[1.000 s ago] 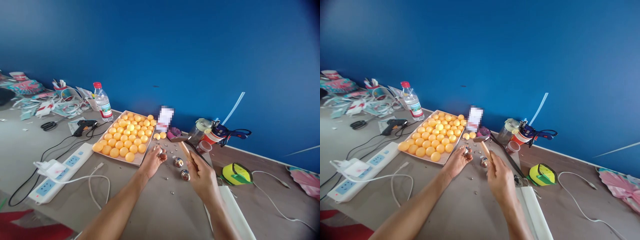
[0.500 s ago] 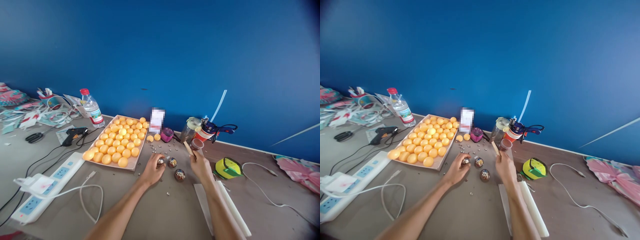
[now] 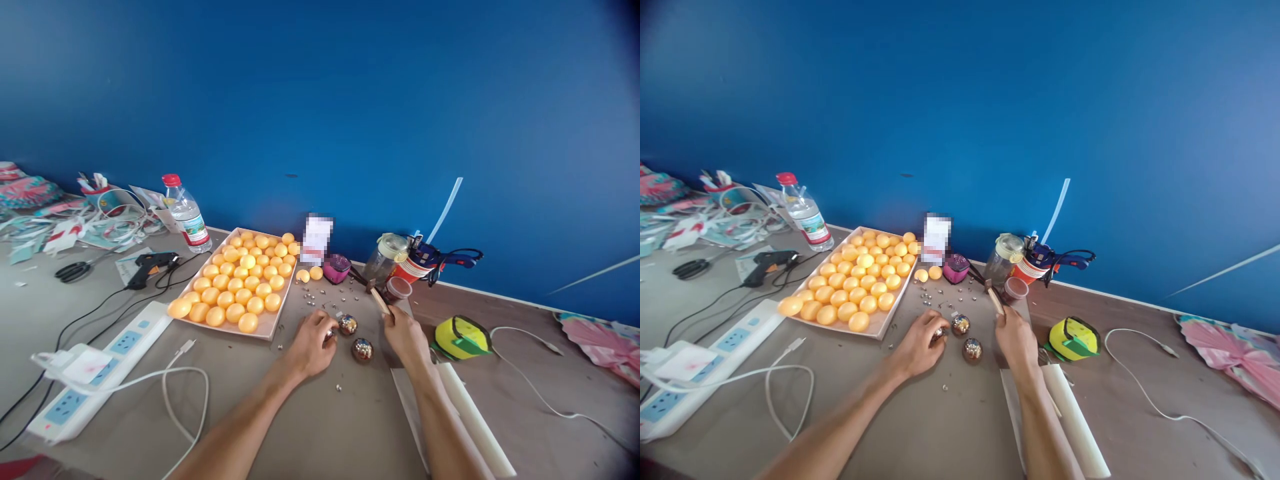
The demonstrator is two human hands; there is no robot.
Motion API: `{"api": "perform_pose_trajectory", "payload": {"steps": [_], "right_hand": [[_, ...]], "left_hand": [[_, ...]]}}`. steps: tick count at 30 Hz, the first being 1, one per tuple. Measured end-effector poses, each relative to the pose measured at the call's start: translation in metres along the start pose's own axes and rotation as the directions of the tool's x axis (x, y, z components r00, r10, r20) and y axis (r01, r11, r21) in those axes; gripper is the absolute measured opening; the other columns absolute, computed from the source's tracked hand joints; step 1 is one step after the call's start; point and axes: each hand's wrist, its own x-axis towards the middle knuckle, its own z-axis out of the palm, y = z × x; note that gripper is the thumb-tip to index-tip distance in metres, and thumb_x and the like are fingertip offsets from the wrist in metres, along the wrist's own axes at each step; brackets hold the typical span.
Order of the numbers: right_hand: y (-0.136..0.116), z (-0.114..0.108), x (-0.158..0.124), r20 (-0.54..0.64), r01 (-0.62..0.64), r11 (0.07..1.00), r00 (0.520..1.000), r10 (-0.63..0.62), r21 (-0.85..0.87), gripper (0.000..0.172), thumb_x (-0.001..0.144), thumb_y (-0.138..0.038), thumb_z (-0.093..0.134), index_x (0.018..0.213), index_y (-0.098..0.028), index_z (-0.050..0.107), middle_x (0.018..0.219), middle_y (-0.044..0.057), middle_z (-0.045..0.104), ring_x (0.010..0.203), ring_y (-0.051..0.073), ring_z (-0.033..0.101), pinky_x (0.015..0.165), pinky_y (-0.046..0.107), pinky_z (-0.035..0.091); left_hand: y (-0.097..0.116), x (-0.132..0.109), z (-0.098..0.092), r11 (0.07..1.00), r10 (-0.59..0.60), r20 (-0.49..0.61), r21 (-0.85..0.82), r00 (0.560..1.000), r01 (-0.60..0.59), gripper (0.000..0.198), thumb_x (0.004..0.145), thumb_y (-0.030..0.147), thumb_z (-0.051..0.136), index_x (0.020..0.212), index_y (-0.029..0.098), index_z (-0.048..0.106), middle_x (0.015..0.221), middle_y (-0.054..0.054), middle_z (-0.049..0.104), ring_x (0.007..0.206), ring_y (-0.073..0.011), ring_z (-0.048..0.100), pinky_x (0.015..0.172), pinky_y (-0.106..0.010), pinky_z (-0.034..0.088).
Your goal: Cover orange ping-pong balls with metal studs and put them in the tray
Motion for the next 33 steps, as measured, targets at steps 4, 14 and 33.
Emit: {"api": "perform_pose_trajectory", "payload": {"steps": [4, 14, 33], "right_hand": [[-0.001, 0.0, -0.002, -0.039, -0.021, 0.997, 0.999, 0.018, -0.078, 0.035, 0.087, -0.027, 0.038, 0.116, -0.017, 0.054, 0.107, 0.012, 0.063, 0.092, 0.023, 0.061, 0.076, 0.032, 0.042], [-0.001, 0.01, -0.003, -0.144, 0.038, 0.987, 0.988, -0.062, -0.159, 0.032, 0.083, -0.029, 0.047, 0.11, -0.016, 0.059, 0.101, 0.016, 0.06, 0.092, 0.029, 0.057, 0.077, 0.042, 0.04], [-0.026, 0.028, -0.013, -0.257, 0.518, 0.703, 0.854, -0.452, 0.487, 0.022, 0.084, -0.024, 0.043, 0.09, -0.017, 0.063, 0.089, 0.008, 0.065, 0.086, 0.018, 0.06, 0.08, 0.031, 0.046]], "left_hand": [[-0.003, -0.001, 0.002, 0.999, 0.017, -0.013, 0.045, 1.0, -0.017, 0.017, 0.072, 0.008, 0.05, 0.084, 0.018, 0.057, 0.093, -0.007, 0.054, 0.089, -0.0189, 0.051, 0.083, -0.034, 0.041], [0.001, 0.002, -0.001, 1.0, -0.011, 0.043, 0.008, 0.999, 0.01, 0.01, 0.077, 0.014, 0.05, 0.082, 0.019, 0.057, 0.085, -0.004, 0.06, 0.085, -0.018, 0.054, 0.084, -0.034, 0.041], [-0.002, 0.002, 0.002, 0.999, 0.006, 0.015, -0.047, 1.0, -0.005, 0.031, 0.075, 0.011, 0.053, 0.105, 0.021, 0.053, 0.104, -0.007, 0.056, 0.098, -0.0205, 0.053, 0.089, -0.037, 0.042]]}}
